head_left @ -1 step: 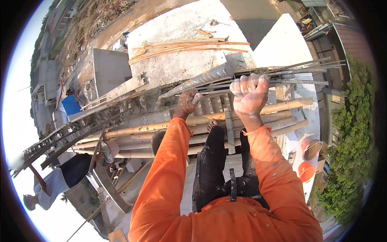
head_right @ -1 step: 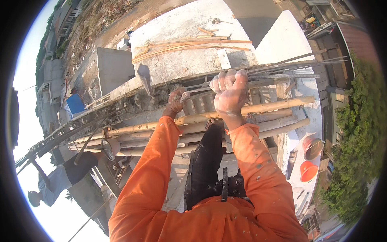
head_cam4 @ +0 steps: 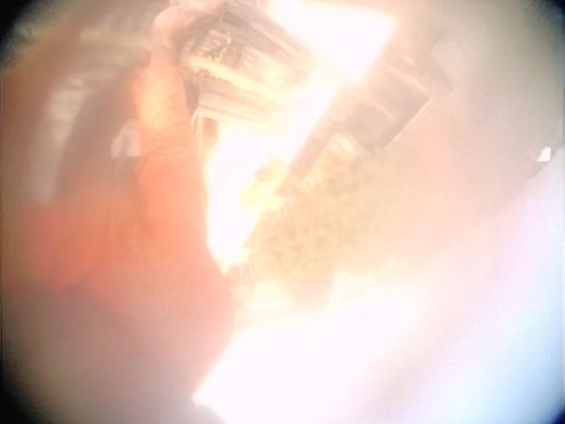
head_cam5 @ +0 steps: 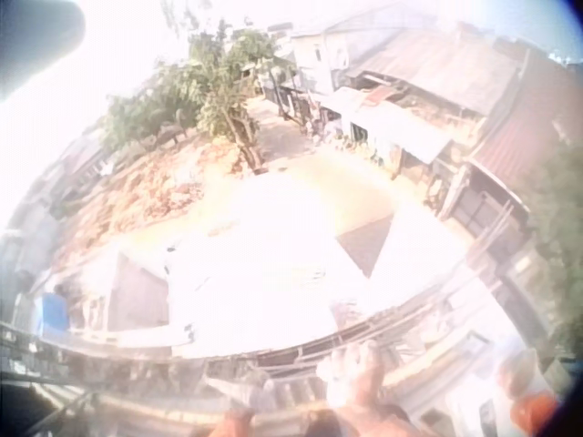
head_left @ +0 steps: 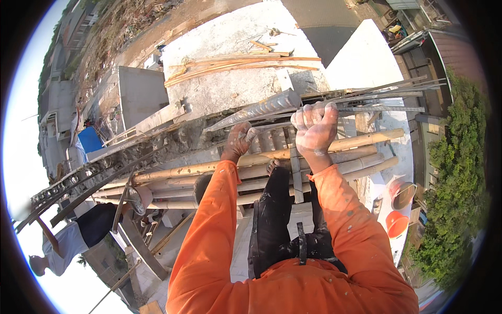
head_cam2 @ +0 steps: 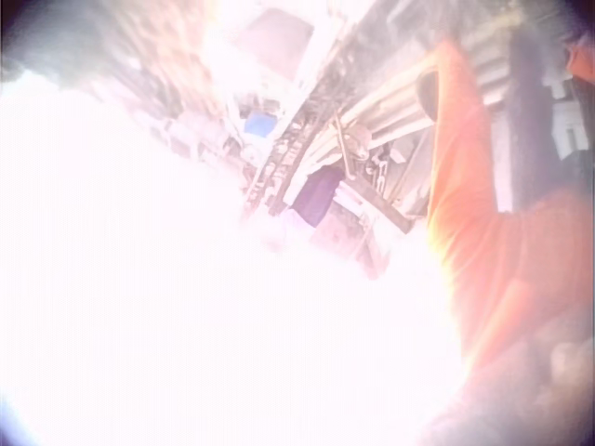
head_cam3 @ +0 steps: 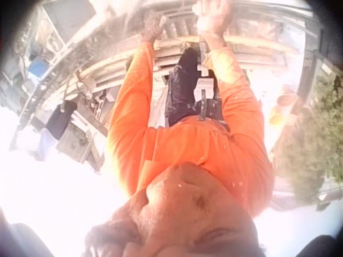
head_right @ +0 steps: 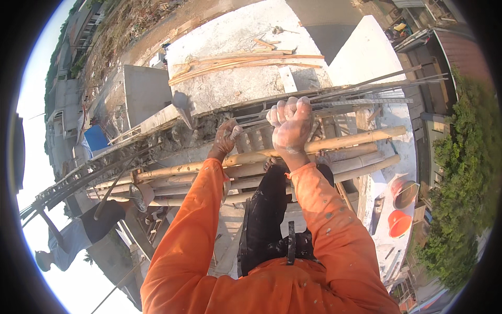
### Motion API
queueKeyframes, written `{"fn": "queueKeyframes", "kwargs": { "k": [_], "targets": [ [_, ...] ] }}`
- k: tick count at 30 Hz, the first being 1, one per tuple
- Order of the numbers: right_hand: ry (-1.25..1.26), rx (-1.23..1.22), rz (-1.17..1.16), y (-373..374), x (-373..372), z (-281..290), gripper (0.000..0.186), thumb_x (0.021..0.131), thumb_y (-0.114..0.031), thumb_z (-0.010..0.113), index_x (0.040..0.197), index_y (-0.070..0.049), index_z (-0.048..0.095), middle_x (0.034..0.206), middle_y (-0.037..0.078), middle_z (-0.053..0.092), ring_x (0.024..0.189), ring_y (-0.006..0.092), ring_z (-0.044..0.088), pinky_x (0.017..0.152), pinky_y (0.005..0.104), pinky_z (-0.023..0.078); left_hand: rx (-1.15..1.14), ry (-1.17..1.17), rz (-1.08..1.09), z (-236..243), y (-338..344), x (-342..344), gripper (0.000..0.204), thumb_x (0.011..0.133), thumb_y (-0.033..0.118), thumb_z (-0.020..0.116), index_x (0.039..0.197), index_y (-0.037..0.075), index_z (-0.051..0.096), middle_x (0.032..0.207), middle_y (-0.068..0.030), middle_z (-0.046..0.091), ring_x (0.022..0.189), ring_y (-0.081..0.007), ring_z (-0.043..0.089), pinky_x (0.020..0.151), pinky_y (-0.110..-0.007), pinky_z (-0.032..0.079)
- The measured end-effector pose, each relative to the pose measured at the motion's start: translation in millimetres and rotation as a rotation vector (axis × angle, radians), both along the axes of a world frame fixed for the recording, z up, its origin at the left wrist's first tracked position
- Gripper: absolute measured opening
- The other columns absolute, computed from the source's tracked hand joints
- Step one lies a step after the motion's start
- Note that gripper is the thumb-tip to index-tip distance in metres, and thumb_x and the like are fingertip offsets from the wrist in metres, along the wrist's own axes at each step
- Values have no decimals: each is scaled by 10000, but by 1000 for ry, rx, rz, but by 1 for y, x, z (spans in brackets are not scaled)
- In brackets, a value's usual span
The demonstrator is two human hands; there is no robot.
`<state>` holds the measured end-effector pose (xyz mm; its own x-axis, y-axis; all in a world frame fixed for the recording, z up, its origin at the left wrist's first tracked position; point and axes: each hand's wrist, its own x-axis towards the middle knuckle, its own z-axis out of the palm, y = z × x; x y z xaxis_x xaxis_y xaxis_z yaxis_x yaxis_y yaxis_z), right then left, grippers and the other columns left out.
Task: The person applies wet mortar to a brick wall using a trowel and a bucket, then positions and secures rebar into the wet cement.
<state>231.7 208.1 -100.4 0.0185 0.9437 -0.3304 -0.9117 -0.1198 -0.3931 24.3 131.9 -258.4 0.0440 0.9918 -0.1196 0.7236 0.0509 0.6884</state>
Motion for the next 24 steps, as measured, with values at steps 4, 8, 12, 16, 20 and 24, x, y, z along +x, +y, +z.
{"fn": "queueKeyframes", "kwargs": {
  "k": [4, 8, 12, 16, 20, 24],
  "targets": [
    [-95, 42, -14, 4, 22, -9, 373, 875, -264, 441, 574, -163, 246, 500, -40, 173, 429, 109, 163, 410, 277, 184, 132, -47, 55, -20, 2, 35, 502, 794, 520, 530, 847, 22, 572, 766, -176, 546, 795, -366, 515, 716, -419, 408],
    [-39, 217, 22, -3, 20, 5, 406, 883, -299, 450, 561, -150, 253, 502, -32, 188, 442, 119, 182, 441, 280, 203, 45, -2, 32, 0, 12, 31, 357, 729, 378, 637, 780, 28, 591, 831, -200, 590, 828, -373, 552, 748, -436, 436],
    [61, 426, 183, -23, -22, -16, 408, 908, -278, 439, 567, -136, 266, 507, -30, 185, 441, 120, 186, 443, 285, 212, -173, 225, 62, 4, 5, -20, 258, 749, 303, 609, 806, 53, 629, 805, -184, 616, 792, -362, 582, 723, -413, 470],
    [3, 337, 118, -25, -12, -21, 375, 905, -242, 429, 582, -142, 265, 517, -34, 198, 445, 114, 184, 451, 277, 216, -46, 340, 84, -13, -2, -20, 265, 752, 295, 600, 864, 62, 662, 821, -182, 635, 804, -339, 608, 737, -391, 483],
    [-24, 336, 210, -17, -23, -10, 414, 887, -302, 499, 578, -132, 281, 515, -34, 218, 446, 112, 200, 446, 278, 223, -250, 314, -10, 7, 0, -13, 273, 755, 297, 594, 911, 84, 663, 853, -179, 634, 809, -316, 616, 731, -370, 488],
    [-219, 50, 67, -9, -22, -8, 413, 886, -265, 480, 553, -130, 279, 505, -34, 209, 439, 101, 203, 426, 277, 209, -335, 437, 72, 18, 18, -9, 228, 788, 281, 550, 860, 100, 668, 784, -142, 645, 771, -313, 623, 706, -377, 496]
  ]
}}
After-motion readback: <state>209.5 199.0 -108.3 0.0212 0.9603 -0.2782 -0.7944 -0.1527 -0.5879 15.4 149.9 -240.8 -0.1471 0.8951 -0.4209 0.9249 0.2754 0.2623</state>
